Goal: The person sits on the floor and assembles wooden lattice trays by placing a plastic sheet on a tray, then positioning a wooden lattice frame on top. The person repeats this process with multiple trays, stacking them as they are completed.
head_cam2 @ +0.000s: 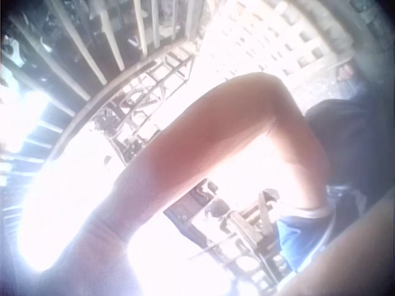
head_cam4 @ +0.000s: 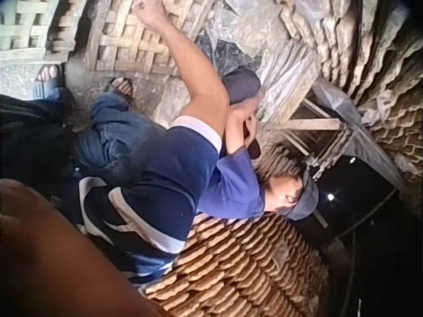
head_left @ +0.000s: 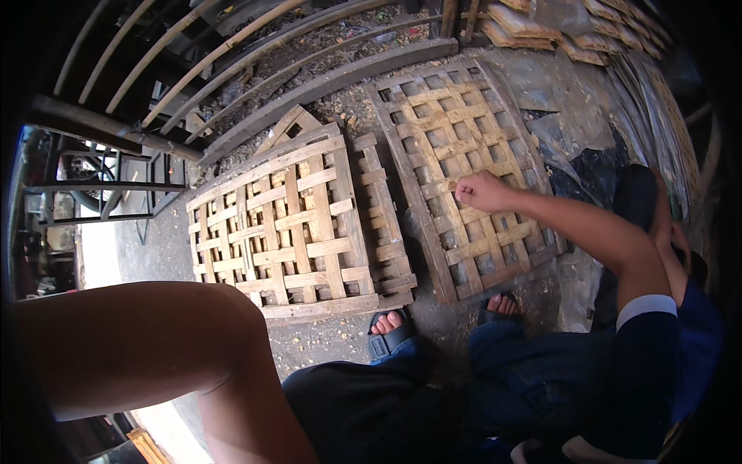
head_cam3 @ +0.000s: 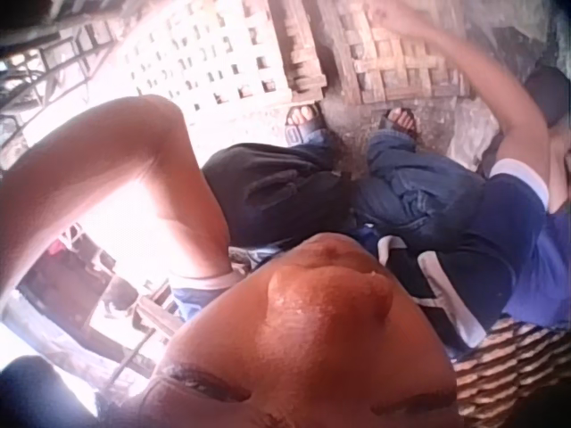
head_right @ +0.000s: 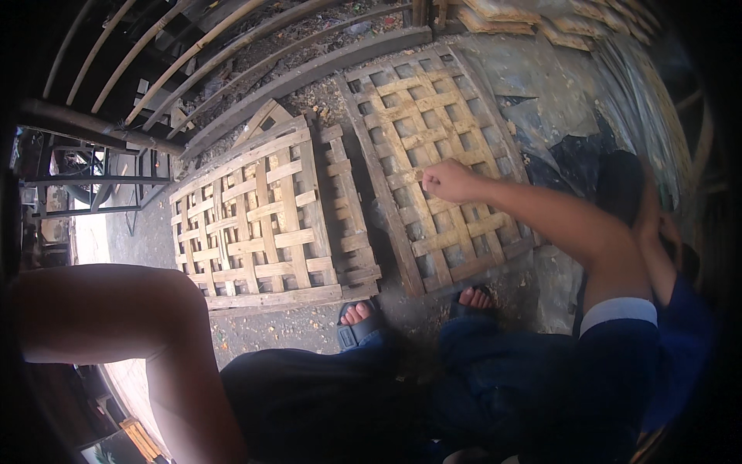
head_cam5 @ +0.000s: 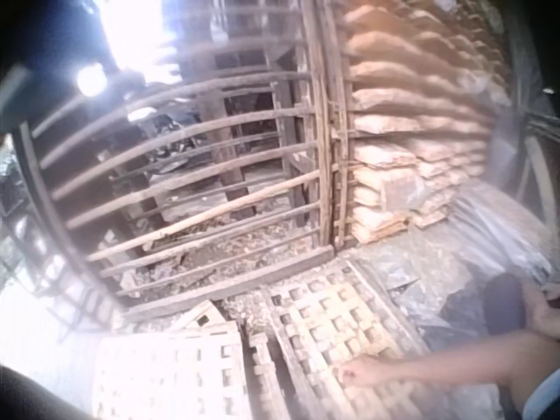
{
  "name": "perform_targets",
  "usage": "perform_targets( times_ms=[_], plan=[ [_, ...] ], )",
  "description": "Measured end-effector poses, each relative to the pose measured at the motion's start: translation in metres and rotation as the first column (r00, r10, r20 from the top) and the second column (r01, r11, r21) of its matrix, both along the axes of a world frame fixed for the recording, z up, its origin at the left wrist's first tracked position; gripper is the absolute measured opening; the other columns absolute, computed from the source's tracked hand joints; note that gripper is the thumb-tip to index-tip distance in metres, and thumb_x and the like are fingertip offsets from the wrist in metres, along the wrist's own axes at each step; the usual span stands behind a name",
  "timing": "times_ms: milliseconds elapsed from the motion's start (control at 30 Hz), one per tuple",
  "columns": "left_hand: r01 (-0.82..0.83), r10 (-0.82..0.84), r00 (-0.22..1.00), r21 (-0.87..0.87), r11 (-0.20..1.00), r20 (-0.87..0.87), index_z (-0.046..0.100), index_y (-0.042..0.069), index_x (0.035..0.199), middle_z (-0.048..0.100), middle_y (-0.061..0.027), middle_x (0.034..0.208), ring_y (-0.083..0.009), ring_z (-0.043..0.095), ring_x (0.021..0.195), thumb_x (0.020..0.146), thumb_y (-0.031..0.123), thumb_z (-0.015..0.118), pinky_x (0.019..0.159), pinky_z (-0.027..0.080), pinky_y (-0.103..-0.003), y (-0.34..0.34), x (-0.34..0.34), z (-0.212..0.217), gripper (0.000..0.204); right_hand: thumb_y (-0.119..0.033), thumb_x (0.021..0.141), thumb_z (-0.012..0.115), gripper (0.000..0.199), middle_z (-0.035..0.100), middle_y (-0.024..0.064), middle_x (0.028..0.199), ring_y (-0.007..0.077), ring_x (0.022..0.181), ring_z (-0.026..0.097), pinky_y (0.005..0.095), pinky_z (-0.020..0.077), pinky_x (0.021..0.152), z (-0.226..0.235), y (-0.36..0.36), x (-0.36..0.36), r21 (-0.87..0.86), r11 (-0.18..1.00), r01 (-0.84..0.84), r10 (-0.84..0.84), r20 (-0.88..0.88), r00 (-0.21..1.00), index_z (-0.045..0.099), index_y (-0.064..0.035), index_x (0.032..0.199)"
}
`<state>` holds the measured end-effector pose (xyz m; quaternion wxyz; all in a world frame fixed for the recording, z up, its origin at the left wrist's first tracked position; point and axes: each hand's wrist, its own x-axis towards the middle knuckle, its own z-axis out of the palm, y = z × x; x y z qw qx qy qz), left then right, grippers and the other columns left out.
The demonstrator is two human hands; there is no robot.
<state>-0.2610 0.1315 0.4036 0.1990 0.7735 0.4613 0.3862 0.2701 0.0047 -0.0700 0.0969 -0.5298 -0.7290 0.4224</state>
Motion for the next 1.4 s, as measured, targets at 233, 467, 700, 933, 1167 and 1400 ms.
perform_targets(
  times_ms=[233, 467, 700, 933, 1167, 1400],
  plan=[
    [-0.372, 0.059, 0.851, -0.52, 0.769, -0.522, 0.057, 0.009, 0.13, 0.061, -0.0008, 0.109, -0.0122, 0.055, 0.093, 0.105, 0.031, 0.052, 0.087, 0.043, -0.032, -0.137, -0.072, -0.073, 0.034, -0.014, 0.09, 0.065, 0.014, 0.072, 0.0111, 0.084, 0.0202, 0.077, 0.069, 0.0345, 0.0542, 0.072, 0.004, -0.004, -0.011, 0.008, 1.0, -0.016, 0.017, -0.041, 0.999, 0.07, -0.0013, 0.091],
    [-0.562, 0.163, 0.815, -0.689, 0.457, -0.556, 0.057, 0.01, 0.131, 0.061, -0.001, 0.11, -0.0124, 0.055, 0.094, 0.105, 0.032, 0.051, 0.088, 0.043, -0.032, -0.225, -0.145, -0.153, 0.035, -0.011, 0.091, 0.064, 0.011, 0.068, 0.0076, 0.079, 0.014, 0.073, 0.063, 0.0315, 0.0517, 0.069, -0.008, -0.001, -0.004, -0.047, 0.999, 0.019, -0.019, -0.009, 1.0, 0.067, 0.0, 0.091],
    [-0.64, 0.309, 0.769, -0.663, 0.389, -0.56, 0.056, 0.01, 0.132, 0.061, -0.0012, 0.111, -0.0127, 0.055, 0.096, 0.105, 0.032, 0.051, 0.089, 0.043, -0.032, -0.233, -0.149, -0.199, 0.035, -0.012, 0.092, 0.065, 0.013, 0.066, 0.0057, 0.08, 0.0123, 0.074, 0.06, 0.0311, 0.0502, 0.07, -0.01, 0.002, -0.002, -0.069, 0.997, 0.022, -0.021, 0.026, 0.999, 0.066, 0.0005, 0.093],
    [-0.664, 0.367, 0.748, -0.634, 0.397, -0.553, 0.056, 0.01, 0.132, 0.061, -0.0014, 0.112, -0.013, 0.055, 0.097, 0.105, 0.033, 0.05, 0.09, 0.043, -0.032, -0.212, -0.157, -0.219, 0.036, -0.016, 0.093, 0.066, 0.015, 0.066, 0.0049, 0.078, 0.012, 0.072, 0.059, 0.0307, 0.0498, 0.068, -0.001, -0.001, -0.009, -0.077, 0.997, 0.015, -0.011, 0.061, 0.998, 0.067, -0.0008, 0.093],
    [-0.667, 0.381, 0.745, -0.603, 0.439, -0.547, 0.055, 0.01, 0.133, 0.061, -0.0016, 0.113, -0.0133, 0.055, 0.099, 0.105, 0.033, 0.049, 0.092, 0.042, -0.032, -0.174, -0.15, -0.226, 0.037, -0.016, 0.093, 0.066, 0.015, 0.067, 0.0055, 0.079, 0.0122, 0.072, 0.06, 0.0298, 0.0497, 0.067, 0.0, -0.002, -0.003, -0.048, 0.999, -0.005, 0.007, 0.054, 0.998, 0.067, -0.0014, 0.094],
    [-0.624, 0.309, 0.776, -0.598, 0.503, -0.551, 0.055, 0.01, 0.134, 0.06, -0.0017, 0.114, -0.0136, 0.055, 0.1, 0.105, 0.034, 0.049, 0.093, 0.042, -0.032, -0.154, -0.125, -0.237, 0.038, -0.015, 0.091, 0.066, 0.013, 0.069, 0.007, 0.081, 0.0136, 0.072, 0.062, 0.0306, 0.051, 0.068, 0.002, -0.001, -0.016, -0.044, 0.999, -0.004, 0.004, -0.004, 1.0, 0.069, -0.0021, 0.092]
  ],
)
